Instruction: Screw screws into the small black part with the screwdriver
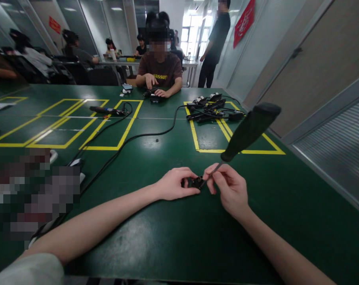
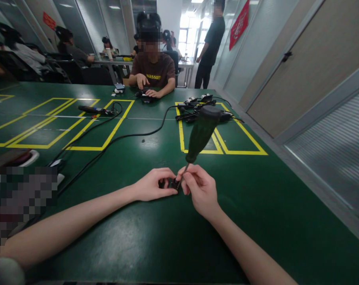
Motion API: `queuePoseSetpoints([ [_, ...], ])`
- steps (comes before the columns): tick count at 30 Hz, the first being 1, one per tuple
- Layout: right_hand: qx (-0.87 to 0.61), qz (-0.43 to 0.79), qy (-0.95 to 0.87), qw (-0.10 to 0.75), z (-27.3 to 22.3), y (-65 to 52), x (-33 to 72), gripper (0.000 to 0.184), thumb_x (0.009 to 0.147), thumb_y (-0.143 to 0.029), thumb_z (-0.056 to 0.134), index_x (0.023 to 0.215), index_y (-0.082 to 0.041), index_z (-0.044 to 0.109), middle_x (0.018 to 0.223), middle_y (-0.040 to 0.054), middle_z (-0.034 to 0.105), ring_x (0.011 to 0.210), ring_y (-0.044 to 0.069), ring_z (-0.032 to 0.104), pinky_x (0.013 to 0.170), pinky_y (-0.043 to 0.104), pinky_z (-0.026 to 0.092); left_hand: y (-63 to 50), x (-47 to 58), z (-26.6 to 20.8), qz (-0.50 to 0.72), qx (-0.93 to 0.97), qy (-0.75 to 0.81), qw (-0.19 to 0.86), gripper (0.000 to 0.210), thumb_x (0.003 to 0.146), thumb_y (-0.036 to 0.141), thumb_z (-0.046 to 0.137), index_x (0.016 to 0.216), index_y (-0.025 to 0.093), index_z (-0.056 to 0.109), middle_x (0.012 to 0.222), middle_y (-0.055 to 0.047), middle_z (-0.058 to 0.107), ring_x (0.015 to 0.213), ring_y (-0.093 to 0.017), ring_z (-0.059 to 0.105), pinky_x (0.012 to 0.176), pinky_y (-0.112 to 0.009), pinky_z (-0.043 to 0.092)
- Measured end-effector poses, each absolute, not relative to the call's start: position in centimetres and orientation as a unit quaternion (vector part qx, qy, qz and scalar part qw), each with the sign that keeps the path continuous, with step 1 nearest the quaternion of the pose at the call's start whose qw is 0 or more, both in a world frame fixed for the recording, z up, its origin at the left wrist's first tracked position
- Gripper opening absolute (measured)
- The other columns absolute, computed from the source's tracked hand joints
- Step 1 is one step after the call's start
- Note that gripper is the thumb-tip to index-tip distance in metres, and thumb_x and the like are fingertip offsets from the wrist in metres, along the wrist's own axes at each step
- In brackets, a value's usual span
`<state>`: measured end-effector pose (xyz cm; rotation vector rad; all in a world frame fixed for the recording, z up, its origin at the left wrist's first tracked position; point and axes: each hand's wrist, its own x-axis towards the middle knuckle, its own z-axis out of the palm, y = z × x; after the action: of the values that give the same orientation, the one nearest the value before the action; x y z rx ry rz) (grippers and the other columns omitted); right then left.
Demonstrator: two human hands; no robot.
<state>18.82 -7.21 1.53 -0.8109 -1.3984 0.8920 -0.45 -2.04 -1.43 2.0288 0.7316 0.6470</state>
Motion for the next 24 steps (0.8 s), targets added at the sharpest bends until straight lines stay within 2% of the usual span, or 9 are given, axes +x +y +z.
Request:
queuePoseSetpoints([
  [5,-0.337,0.412,-0.592,0.605,1.45,-7.25,18.69,0.027,0.097,-0.048,0.069,0.095,-0.022,0.065,0.071,-0.0011,0.070,0.042,0.009,0.056,0.041,0.021,0.047,-2.11,-0.41,-1.28,0.262,0.814,0.292,0.428,0.029,0.085,0.035,0.081,0.103,0.014,0.073,0.093,-0.002,0.067,0.064,-0.009,0.060,0.064,-0.023,0.050],
  [9,-0.339,0.403,-0.595,0.607,1.43,-7.20,18.71,0.027,0.096,-0.045,0.072,0.087,-0.022,0.061,0.072,-0.0015,0.071,0.042,0.008,0.054,0.042,0.021,0.047,-2.12,-0.38,-1.18,0.258,0.814,0.298,0.428,0.028,0.085,0.037,0.081,0.101,0.015,0.073,0.093,-0.003,0.068,0.065,-0.009,0.061,0.064,-0.023,0.050],
  [12,-0.344,0.402,-0.599,0.600,1.60,-7.24,18.87,0.029,0.097,-0.048,0.070,0.087,-0.021,0.065,0.076,0.0002,0.070,0.043,0.008,0.055,0.042,0.022,0.047,-2.13,-0.35,-1.09,0.256,0.813,0.299,0.430,0.030,0.085,0.037,0.081,0.104,0.015,0.073,0.093,-0.003,0.068,0.064,-0.009,0.060,0.064,-0.023,0.050],
  [16,-0.342,0.413,-0.605,0.589,1.58,-7.27,18.93,0.032,0.101,-0.050,0.064,0.092,-0.020,0.070,0.070,0.0005,0.068,0.044,0.009,0.056,0.043,0.023,0.047,-2.14,-0.32,-1.11,0.257,0.811,0.300,0.432,0.029,0.085,0.036,0.081,0.103,0.014,0.072,0.093,-0.003,0.067,0.064,-0.009,0.060,0.064,-0.023,0.050],
  [19,-0.339,0.420,-0.590,0.601,1.27,-7.16,18.83,0.029,0.099,-0.051,0.067,0.096,-0.022,0.064,0.068,-0.0010,0.070,0.042,0.008,0.052,0.042,0.022,0.044,-2.11,-0.35,-1.22,0.254,0.815,0.300,0.425,0.029,0.085,0.037,0.081,0.102,0.014,0.072,0.092,-0.002,0.067,0.065,-0.009,0.060,0.065,-0.023,0.050],
  [22,-0.335,0.413,-0.583,0.614,1.10,-7.04,18.77,0.026,0.098,-0.045,0.069,0.090,-0.023,0.056,0.070,-0.0017,0.073,0.040,0.007,0.050,0.041,0.021,0.043,-2.07,-0.40,-1.24,0.253,0.818,0.299,0.422,0.030,0.086,0.038,0.081,0.104,0.015,0.073,0.093,-0.003,0.067,0.066,-0.010,0.061,0.065,-0.023,0.050],
  [24,-0.335,0.397,-0.589,0.619,1.19,-7.02,18.83,0.026,0.099,-0.043,0.069,0.088,-0.022,0.059,0.078,0.0002,0.074,0.041,0.006,0.051,0.041,0.021,0.043,-2.04,-0.43,-1.22,0.252,0.816,0.299,0.426,0.031,0.085,0.038,0.081,0.105,0.015,0.073,0.094,-0.003,0.067,0.066,-0.010,0.061,0.066,-0.024,0.050],
])
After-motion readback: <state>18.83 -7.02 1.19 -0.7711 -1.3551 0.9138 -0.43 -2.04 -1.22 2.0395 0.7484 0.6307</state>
